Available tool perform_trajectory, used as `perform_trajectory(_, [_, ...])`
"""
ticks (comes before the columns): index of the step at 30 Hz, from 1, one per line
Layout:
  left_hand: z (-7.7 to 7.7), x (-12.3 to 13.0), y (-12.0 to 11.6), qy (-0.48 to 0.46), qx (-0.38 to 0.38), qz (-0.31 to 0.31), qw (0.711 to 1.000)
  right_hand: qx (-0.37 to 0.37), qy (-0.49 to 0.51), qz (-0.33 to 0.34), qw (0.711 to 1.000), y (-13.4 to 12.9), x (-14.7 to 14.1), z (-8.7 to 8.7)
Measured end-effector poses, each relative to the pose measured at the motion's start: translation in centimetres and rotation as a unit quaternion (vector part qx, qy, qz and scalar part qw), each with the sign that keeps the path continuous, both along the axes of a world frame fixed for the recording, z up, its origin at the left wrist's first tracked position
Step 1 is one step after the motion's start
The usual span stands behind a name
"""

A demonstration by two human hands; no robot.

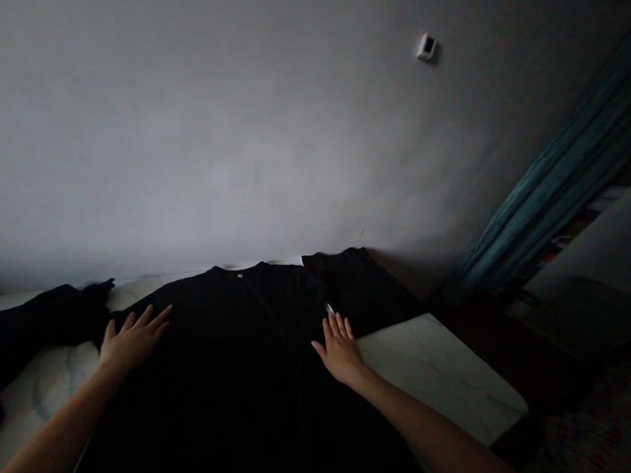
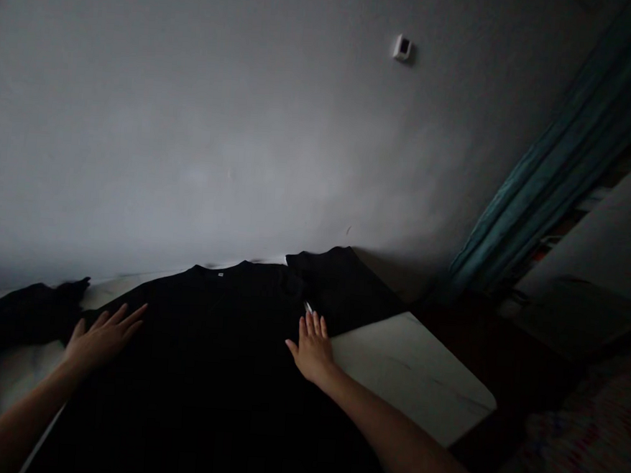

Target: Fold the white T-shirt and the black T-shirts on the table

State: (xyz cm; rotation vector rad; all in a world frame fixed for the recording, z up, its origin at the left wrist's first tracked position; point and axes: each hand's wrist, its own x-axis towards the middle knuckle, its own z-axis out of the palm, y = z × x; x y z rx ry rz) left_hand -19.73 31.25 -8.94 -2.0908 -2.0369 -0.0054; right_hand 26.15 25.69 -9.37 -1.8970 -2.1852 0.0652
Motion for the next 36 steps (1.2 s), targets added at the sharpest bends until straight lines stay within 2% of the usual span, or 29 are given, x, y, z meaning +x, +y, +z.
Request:
perform_trajectory(2, [0.4,4.1,-0.7,0.008,0.056,0.016,0.998,0.002,0.001,0.044,0.999,-0.2,-2.6,1.0])
perform_trajectory(3, [0.3,6.2,-1.2,0.005,0.074,-0.015,0.997,-0.005,0.008,0.105,0.994,-0.5,-4.1,1.4])
perform_trajectory(5, [-0.3,9.4,-2.3,-0.018,0.036,-0.137,0.990,-0.033,0.028,0.256,0.966,-1.9,-6.6,2.0])
perform_trajectory(6, [-0.7,10.1,-2.8,-0.031,0.004,-0.190,0.981,-0.051,0.038,0.326,0.943,-2.9,-7.5,2.2])
perform_trajectory(8, [-1.5,9.7,-3.6,-0.049,-0.042,-0.234,0.970,-0.091,0.058,0.428,0.897,-5.7,-8.3,2.6])
perform_trajectory(11, [-1.8,6.6,-4.1,-0.049,-0.055,-0.190,0.979,-0.183,0.086,0.533,0.822,-9.6,-8.2,3.3])
perform_trajectory(13, [-1.3,4.9,-4.5,-0.044,-0.076,-0.163,0.983,-0.238,0.117,0.576,0.773,-10.4,-7.7,3.9])
perform_trajectory(14, [-1.1,4.5,-4.8,-0.045,-0.088,-0.155,0.983,-0.247,0.137,0.577,0.766,-10.1,-7.4,4.2])
perform_trajectory(15, [-0.9,4.4,-5.1,-0.049,-0.095,-0.155,0.982,-0.238,0.152,0.559,0.779,-9.2,-7.2,4.4])
perform_trajectory(16, [-0.8,4.4,-5.6,-0.054,-0.096,-0.163,0.980,-0.214,0.157,0.520,0.812,-8.1,-7.0,4.5])
perform_trajectory(18, [-0.9,4.2,-6.7,-0.064,-0.085,-0.196,0.975,-0.146,0.124,0.389,0.901,-5.7,-6.8,4.4])
perform_trajectory(19, [-1.1,3.8,-7.2,-0.066,-0.077,-0.213,0.972,-0.116,0.091,0.330,0.932,-5.0,-6.9,4.1])
perform_trajectory(20, [-1.4,3.2,-7.7,-0.065,-0.068,-0.224,0.970,-0.096,0.060,0.301,0.947,-4.8,-7.2,3.8])
perform_trajectory(21, [-1.7,2.3,-8.1,-0.060,-0.060,-0.227,0.970,-0.084,0.039,0.308,0.947,-5.2,-7.8,3.3])
perform_trajectory(22, [-1.9,1.2,-8.3,-0.053,-0.055,-0.224,0.972,-0.079,0.026,0.350,0.933,-6.2,-8.6,2.7])
perform_trajectory(23, [-2.2,0.1,-8.5,-0.046,-0.053,-0.218,0.974,-0.079,0.021,0.421,0.904,-7.6,-9.6,2.2])
perform_trajectory(24, [-2.4,-1.1,-8.6,-0.039,-0.053,-0.212,0.975,-0.083,0.019,0.501,0.861,-9.2,-10.7,1.8])
perform_trajectory(26, [-2.6,-2.9,-8.5,-0.031,-0.055,-0.208,0.976,-0.101,0.015,0.644,0.758,-11.7,-12.9,1.3])
perform_trajectory(27, [-2.7,-3.5,-8.4,-0.029,-0.053,-0.207,0.976,-0.112,0.018,0.684,0.721,-12.1,-13.8,1.3])
perform_trajectory(28, [-2.8,-3.9,-8.3,-0.030,-0.050,-0.207,0.977,-0.120,0.028,0.693,0.710,-11.9,-14.6,1.4])
perform_trajectory(29, [-2.9,-4.0,-8.3,-0.032,-0.047,-0.208,0.976,-0.122,0.044,0.668,0.733,-11.1,-15.3,1.7])
perform_trajectory(30, [-2.9,-4.0,-8.2,-0.035,-0.047,-0.208,0.976,-0.117,0.062,0.607,0.784,-9.9,-15.8,2.0])
perform_trajectory(32, [-2.5,-3.6,-8.4,-0.041,-0.054,-0.205,0.976,-0.092,0.087,0.419,0.899,-7.2,-16.8,2.5])
perform_trajectory(33, [-2.2,-3.3,-8.6,-0.046,-0.061,-0.200,0.977,-0.079,0.085,0.342,0.932,-6.2,-17.4,2.5])
perform_trajectory(34, [-1.7,-2.9,-8.8,-0.051,-0.071,-0.193,0.977,-0.072,0.077,0.302,0.948,-5.7,-18.0,2.4])
perform_trajectory(35, [-1.0,-2.6,-9.0,-0.058,-0.081,-0.185,0.978,-0.067,0.068,0.302,0.948,-5.7,-18.8,2.2])
perform_trajectory(36, [-0.3,-2.2,-9.2,-0.067,-0.090,-0.175,0.978,-0.066,0.060,0.345,0.934,-6.1,-19.7,1.9])
